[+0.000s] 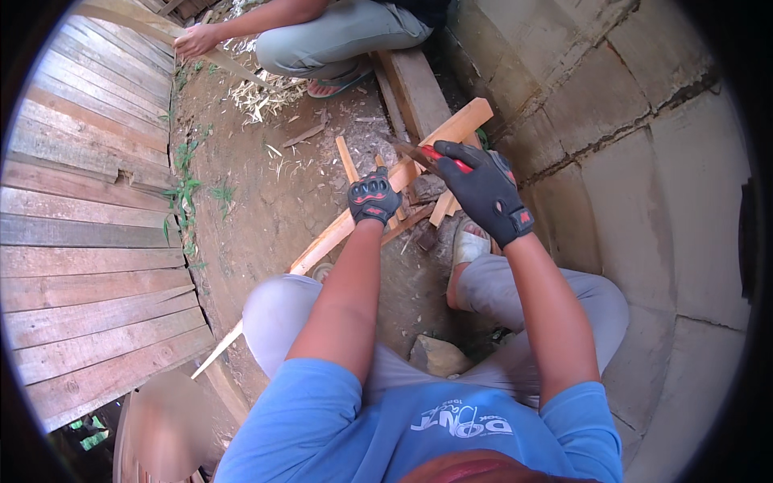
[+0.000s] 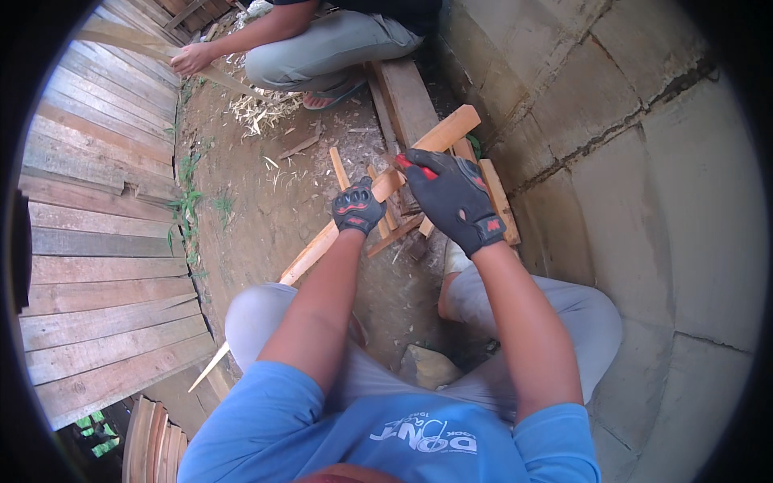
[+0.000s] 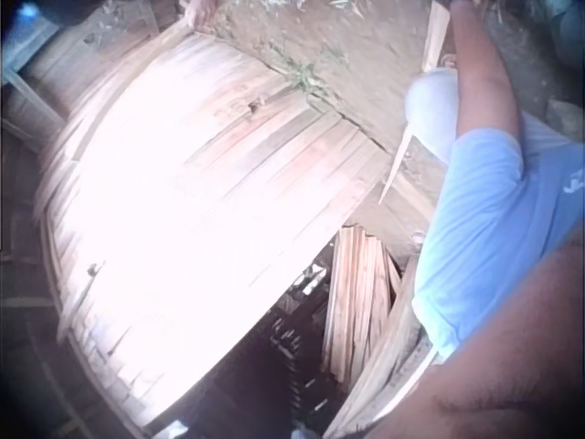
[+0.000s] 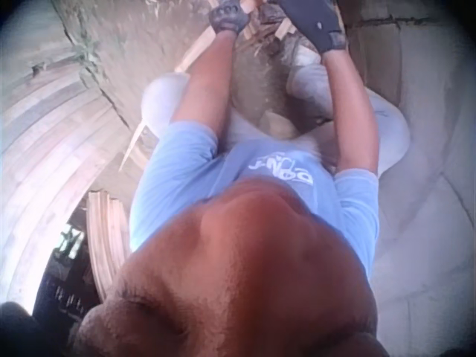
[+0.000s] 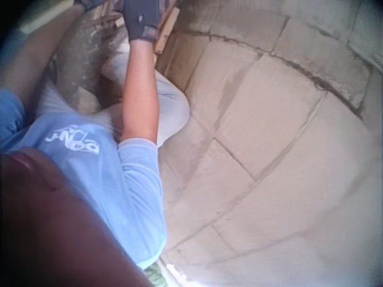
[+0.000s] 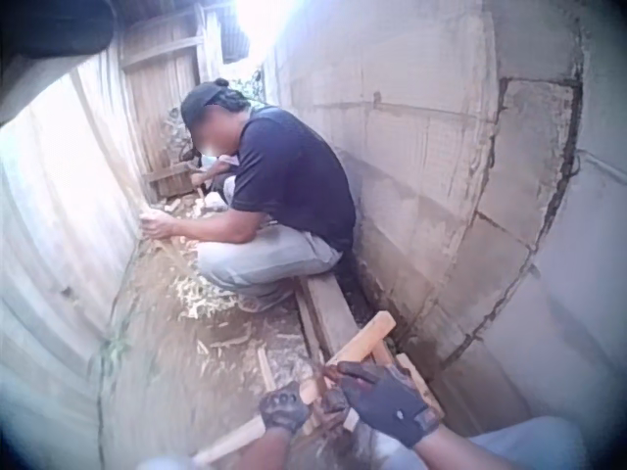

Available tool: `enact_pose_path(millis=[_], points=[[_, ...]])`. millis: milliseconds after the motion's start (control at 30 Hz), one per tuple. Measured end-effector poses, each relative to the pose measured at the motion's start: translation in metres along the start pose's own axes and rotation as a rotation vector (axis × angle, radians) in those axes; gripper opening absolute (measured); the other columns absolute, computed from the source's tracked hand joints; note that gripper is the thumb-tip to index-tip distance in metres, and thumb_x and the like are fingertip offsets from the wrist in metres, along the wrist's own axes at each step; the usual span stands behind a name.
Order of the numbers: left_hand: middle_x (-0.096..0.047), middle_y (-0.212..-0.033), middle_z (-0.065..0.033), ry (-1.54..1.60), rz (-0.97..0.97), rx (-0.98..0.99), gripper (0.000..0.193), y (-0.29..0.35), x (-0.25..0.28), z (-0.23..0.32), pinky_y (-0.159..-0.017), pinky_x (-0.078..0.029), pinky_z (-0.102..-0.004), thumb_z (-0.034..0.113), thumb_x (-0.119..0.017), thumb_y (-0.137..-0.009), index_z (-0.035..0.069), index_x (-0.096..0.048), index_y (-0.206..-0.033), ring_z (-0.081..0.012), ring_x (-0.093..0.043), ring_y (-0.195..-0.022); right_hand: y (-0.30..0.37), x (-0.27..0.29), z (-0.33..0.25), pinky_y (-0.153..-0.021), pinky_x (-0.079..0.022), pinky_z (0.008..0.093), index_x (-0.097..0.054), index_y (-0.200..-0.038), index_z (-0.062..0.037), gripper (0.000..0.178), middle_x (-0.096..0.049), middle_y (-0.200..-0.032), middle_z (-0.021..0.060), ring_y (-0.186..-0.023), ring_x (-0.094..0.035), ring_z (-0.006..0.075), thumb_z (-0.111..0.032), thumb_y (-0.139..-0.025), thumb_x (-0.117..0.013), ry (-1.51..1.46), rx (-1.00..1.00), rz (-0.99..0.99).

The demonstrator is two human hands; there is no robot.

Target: The person uses a machete to split thin wooden strips into smaller pieces. They hold the wood with one hand and strike it with the machete in the other, creating a pile of wood chips and small slivers on the ground.

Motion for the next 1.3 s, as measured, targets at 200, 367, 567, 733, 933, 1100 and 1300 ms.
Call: enact_pose_path(millis=[200,367,567,733,933,1100,1300], points=[[-0.078,-0.117,-0.0139,0.010,0.003,0.001,0.056,0.005,0.002,-0.003,-0.096,-0.057,-0.0469,0.041,-0.075,-0.087,0.011,-0.069,-0.134,-0.0322,-0.076,-0.109,0.032,-0.010,-0.001,-0.100,-0.057,0.0393,-0.074,-0.135,-0.0075,0.036,-0.077,-0.126,0.0179,-0.114,-0.075,0.0320,-0.024,-0.103,-0.068,-0.267,-0.224,0.023],[-0.078,-0.117,-0.0132,0.048,0.007,-0.001,0.049,0.001,-0.003,-0.010,-0.097,-0.056,-0.0482,0.035,-0.073,-0.087,0.012,-0.070,-0.130,-0.0310,-0.076,-0.109,0.051,-0.027,-0.012,-0.098,-0.058,0.0370,-0.071,-0.139,-0.0067,0.039,-0.078,-0.126,0.0175,-0.112,-0.077,0.0244,-0.024,-0.104,-0.069,-0.185,-0.182,-0.047],[-0.079,-0.117,-0.0127,0.092,0.024,-0.041,0.041,0.006,-0.003,-0.004,-0.095,-0.057,-0.0481,0.029,-0.070,-0.086,0.013,-0.073,-0.124,-0.0300,-0.076,-0.110,0.035,0.007,-0.016,-0.090,-0.059,0.0355,-0.071,-0.141,-0.0061,0.042,-0.079,-0.123,0.0133,-0.101,-0.076,0.0200,-0.025,-0.104,-0.068,-0.154,-0.303,-0.088],[-0.080,-0.109,-0.0119,0.126,0.021,-0.027,0.039,0.003,-0.006,-0.011,-0.092,-0.058,-0.0466,0.028,-0.070,-0.086,0.013,-0.074,-0.122,-0.0294,-0.078,-0.104,0.082,0.094,-0.078,-0.063,-0.051,0.0300,-0.072,-0.140,-0.0033,0.042,-0.077,-0.097,0.0086,-0.062,-0.057,0.0107,-0.022,-0.103,-0.067,-0.052,-0.461,-0.107],[-0.080,-0.103,-0.0102,0.105,0.103,-0.033,0.031,0.004,-0.009,-0.010,-0.087,-0.057,-0.0455,0.026,-0.073,-0.083,0.015,-0.073,-0.112,-0.0296,-0.078,-0.099,0.076,0.093,-0.078,-0.077,-0.056,0.0376,-0.072,-0.139,-0.0041,0.042,-0.080,-0.107,0.0138,-0.080,-0.072,0.0232,-0.026,-0.103,-0.068,0.057,-0.238,-0.113],[-0.080,-0.106,-0.0110,0.106,0.116,-0.032,0.033,0.003,-0.010,-0.012,-0.089,-0.057,-0.0459,0.030,-0.076,-0.083,0.014,-0.073,-0.112,-0.0308,-0.077,-0.102,-0.008,-0.022,-0.027,-0.106,-0.053,0.0440,-0.075,-0.134,-0.0095,0.037,-0.076,-0.127,0.0186,-0.120,-0.071,0.0384,-0.029,-0.104,-0.065,0.019,-0.090,-0.113],[-0.080,-0.109,-0.0131,0.132,0.042,-0.048,0.044,-0.002,0.004,-0.010,-0.092,-0.057,-0.0456,0.035,-0.078,-0.081,0.012,-0.074,-0.119,-0.0316,-0.077,-0.105,-0.059,-0.110,0.022,-0.106,-0.053,0.0446,-0.074,-0.136,-0.0132,0.040,-0.074,-0.132,0.0183,-0.123,-0.069,0.0390,-0.033,-0.104,-0.062,-0.128,-0.131,-0.018]])
Point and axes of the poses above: each hand's wrist, its own y-axis away from the middle knuckle, its own x-axis out of the back of the hand, z = x × y, the point moved 3 cm from there along -y, towards the middle knuckle
